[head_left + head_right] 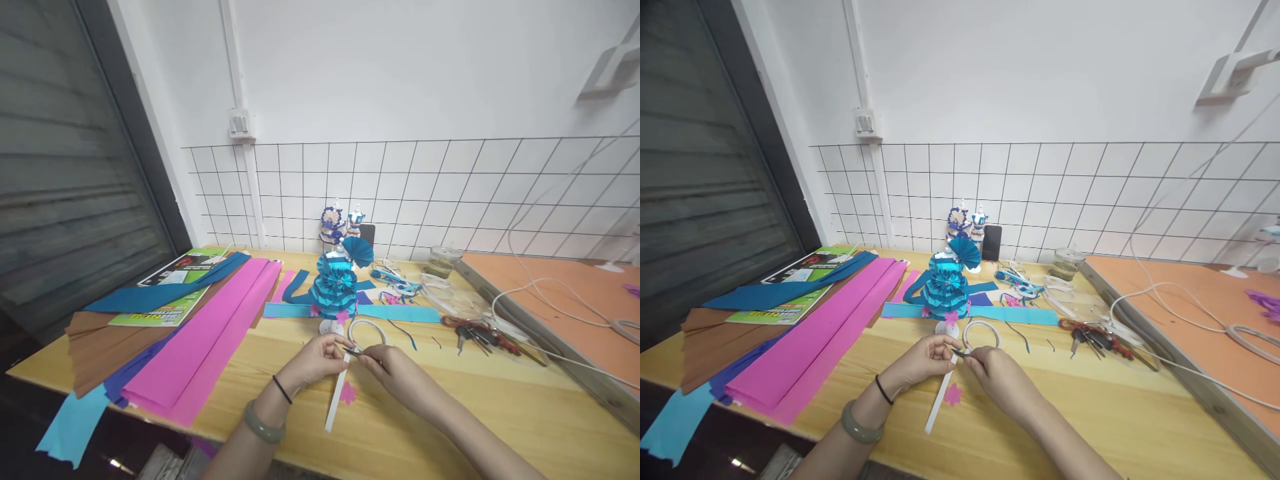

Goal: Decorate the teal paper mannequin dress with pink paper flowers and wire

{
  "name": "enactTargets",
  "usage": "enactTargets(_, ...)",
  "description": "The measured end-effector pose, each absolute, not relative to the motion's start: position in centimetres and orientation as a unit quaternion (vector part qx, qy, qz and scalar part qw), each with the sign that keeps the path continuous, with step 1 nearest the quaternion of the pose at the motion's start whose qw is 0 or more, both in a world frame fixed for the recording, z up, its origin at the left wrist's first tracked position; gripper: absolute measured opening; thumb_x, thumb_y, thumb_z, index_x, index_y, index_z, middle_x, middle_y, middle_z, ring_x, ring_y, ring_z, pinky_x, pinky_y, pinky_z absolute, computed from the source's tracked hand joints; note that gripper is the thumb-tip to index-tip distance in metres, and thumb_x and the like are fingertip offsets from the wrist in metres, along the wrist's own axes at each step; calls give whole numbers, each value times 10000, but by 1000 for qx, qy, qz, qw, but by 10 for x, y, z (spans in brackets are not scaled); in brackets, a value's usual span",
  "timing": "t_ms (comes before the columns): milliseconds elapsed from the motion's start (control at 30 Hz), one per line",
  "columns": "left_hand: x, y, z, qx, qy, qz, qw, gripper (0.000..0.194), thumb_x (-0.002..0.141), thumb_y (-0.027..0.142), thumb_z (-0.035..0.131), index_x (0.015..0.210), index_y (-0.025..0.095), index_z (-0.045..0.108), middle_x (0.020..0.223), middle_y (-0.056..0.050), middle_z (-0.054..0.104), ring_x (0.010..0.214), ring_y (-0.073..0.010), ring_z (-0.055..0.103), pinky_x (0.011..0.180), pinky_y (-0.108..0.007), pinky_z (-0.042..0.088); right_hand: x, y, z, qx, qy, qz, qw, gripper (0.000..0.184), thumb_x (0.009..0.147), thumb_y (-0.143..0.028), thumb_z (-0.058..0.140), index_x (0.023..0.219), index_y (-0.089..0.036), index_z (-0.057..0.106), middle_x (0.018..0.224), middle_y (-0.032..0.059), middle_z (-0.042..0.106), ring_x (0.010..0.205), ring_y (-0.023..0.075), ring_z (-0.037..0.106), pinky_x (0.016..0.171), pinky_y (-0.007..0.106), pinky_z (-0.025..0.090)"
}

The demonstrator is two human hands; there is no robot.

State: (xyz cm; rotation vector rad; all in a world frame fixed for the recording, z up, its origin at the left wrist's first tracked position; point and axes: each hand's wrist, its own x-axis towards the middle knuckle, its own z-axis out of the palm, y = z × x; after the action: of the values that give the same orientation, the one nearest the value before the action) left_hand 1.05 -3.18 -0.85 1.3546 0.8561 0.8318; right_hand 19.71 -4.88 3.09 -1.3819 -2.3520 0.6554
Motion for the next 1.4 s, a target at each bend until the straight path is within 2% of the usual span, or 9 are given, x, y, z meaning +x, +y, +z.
enactTargets(567, 10, -34, -6, 587, 375, 360, 621, 415, 607, 271, 697, 987, 158, 575, 614, 42, 497, 571, -68, 443, 608, -209, 344, 200, -54, 27, -490, -811, 262, 182, 341, 877, -374, 333, 729, -179, 571, 728, 48, 623, 654, 171, 556, 605, 256, 381)
enactTargets(733, 11, -34, -5, 591, 377, 354, 620, 484, 618, 255, 684, 1069, 171, 527, 623, 46, 494, 578, -71, 453, 609, -213, 342, 200, -56, 28, -494, -810, 259, 180, 347, 875, -382, 336, 736, -179, 580, 737, 55, 626, 670, 180, 566, 620, 263, 391)
enactTargets(867, 10, -33, -7, 611, 396, 356, 586, 536, 632, 200, 648, 1134, 164, 463, 634, 47, 491, 578, -76, 458, 602, -213, 344, 213, -56, 27, -507, -801, 259, 184, 360, 874, -397, 329, 812, -178, 609, 801, 76, 641, 737, 204, 587, 674, 282, 410)
enactTargets(967, 8, -32, -8, 633, 415, 362, 544, 497, 656, 171, 604, 1130, 159, 455, 635, 48, 470, 582, -77, 452, 585, -202, 339, 229, -56, 23, -532, -786, 248, 191, 367, 875, -406, 319, 916, -189, 611, 902, 85, 644, 832, 220, 591, 729, 292, 418)
enactTargets(1167, -4, -31, -10, 692, 457, 331, 451, 450, 708, 155, 504, 1153, 163, 441, 627, 49, 449, 561, -81, 425, 533, -193, 311, 261, -65, -1, -587, -777, 161, 164, 370, 879, -419, 305, 946, -202, 597, 883, 85, 628, 808, 217, 603, 719, 304, 440)
enactTargets(1400, -10, -33, -5, 738, 531, 293, 297, 424, 708, 172, 476, 1132, 183, 466, 707, 8, 548, 670, -133, 495, 595, -224, 336, 289, -67, -26, -545, -807, -32, 223, 359, 885, -416, 321, 858, -211, 615, 745, 72, 586, 674, 192, 585, 622, 289, 453)
